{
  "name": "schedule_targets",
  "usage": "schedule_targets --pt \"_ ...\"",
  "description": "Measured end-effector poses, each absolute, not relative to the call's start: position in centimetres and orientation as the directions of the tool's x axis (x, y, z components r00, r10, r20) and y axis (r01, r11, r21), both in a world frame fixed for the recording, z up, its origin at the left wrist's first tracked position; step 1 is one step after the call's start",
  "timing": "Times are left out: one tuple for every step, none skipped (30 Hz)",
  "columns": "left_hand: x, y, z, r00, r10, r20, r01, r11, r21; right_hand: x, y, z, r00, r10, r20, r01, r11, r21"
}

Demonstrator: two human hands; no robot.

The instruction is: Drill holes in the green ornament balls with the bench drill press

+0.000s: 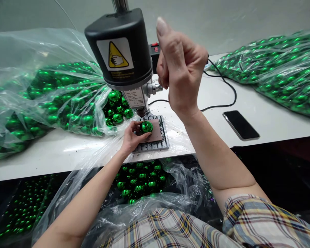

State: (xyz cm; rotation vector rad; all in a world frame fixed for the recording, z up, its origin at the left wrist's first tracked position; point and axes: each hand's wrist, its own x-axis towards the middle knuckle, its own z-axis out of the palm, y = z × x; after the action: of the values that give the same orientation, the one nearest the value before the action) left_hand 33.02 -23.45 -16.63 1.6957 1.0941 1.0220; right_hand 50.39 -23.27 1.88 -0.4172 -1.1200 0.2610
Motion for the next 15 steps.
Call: schedule_targets --pt "33.0 -23.5 -16.6 0.284 0.942 0.181 0.245 -0.254 0.936 50.2 -23.8 1.6 0.425 0.411 0.807 0.054 0.878 -0.476" --pt "33.1 -23.5 -16.6 0.284 0.942 0.180 0.245 -0.253 0.936 50.1 -24.4 1.3 0.435 0.423 0.795 0.103 0.854 -0.510" --pt "33.1 -23.5 -16.6 0.283 0.942 0.179 0.246 -0.252 0.936 49.9 -25.0 1.0 0.444 0.439 0.781 0.142 0.826 -0.545" --pt "33.1 -23.5 -16.6 0.279 0.944 0.177 0.245 -0.248 0.937 49.8 -25.6 0.7 0.449 0.452 0.771 0.169 0.804 -0.570" --pt "33.2 -23.6 -16.6 0.276 0.945 0.173 0.243 -0.243 0.939 49.7 -26.0 0.4 0.449 0.459 0.767 0.184 0.793 -0.581" --pt "33.2 -23.6 -16.6 0.274 0.947 0.171 0.239 -0.239 0.941 49.7 -26.3 0.2 0.446 0.459 0.769 0.186 0.793 -0.581" --pt "33.3 -23.6 -16.6 0.271 0.948 0.170 0.235 -0.236 0.943 49.6 -26.5 0.0 0.441 0.456 0.773 0.182 0.798 -0.574" --pt "33.3 -23.6 -16.6 0.267 0.948 0.173 0.231 -0.237 0.944 49.6 -26.7 -0.2 0.438 0.450 0.778 0.180 0.804 -0.567" --pt "33.3 -23.7 -16.5 0.263 0.948 0.179 0.228 -0.241 0.943 49.6 -26.8 -0.3 0.437 0.444 0.783 0.181 0.809 -0.560" --pt "33.4 -23.7 -16.5 0.259 0.948 0.185 0.227 -0.246 0.942 49.6 -26.8 -0.5 0.436 0.433 0.789 0.186 0.814 -0.550" --pt "33.4 -23.7 -16.5 0.255 0.948 0.189 0.226 -0.249 0.942 49.6 -26.8 -0.7 0.430 0.424 0.797 0.191 0.820 -0.540" --pt "33.4 -23.7 -16.5 0.254 0.948 0.190 0.223 -0.248 0.943 49.6 -26.8 -0.9 0.421 0.417 0.806 0.196 0.825 -0.529" --pt "33.4 -23.7 -16.5 0.256 0.948 0.188 0.219 -0.246 0.944 49.7 -26.7 -1.2 0.410 0.412 0.814 0.198 0.831 -0.520" --pt "33.4 -23.7 -16.5 0.258 0.948 0.186 0.215 -0.244 0.946 49.7 -26.7 -1.6 0.401 0.407 0.821 0.195 0.838 -0.510" --pt "33.4 -23.7 -16.5 0.260 0.948 0.184 0.213 -0.242 0.947 49.8 -26.5 -2.0 0.397 0.398 0.827 0.190 0.846 -0.499"
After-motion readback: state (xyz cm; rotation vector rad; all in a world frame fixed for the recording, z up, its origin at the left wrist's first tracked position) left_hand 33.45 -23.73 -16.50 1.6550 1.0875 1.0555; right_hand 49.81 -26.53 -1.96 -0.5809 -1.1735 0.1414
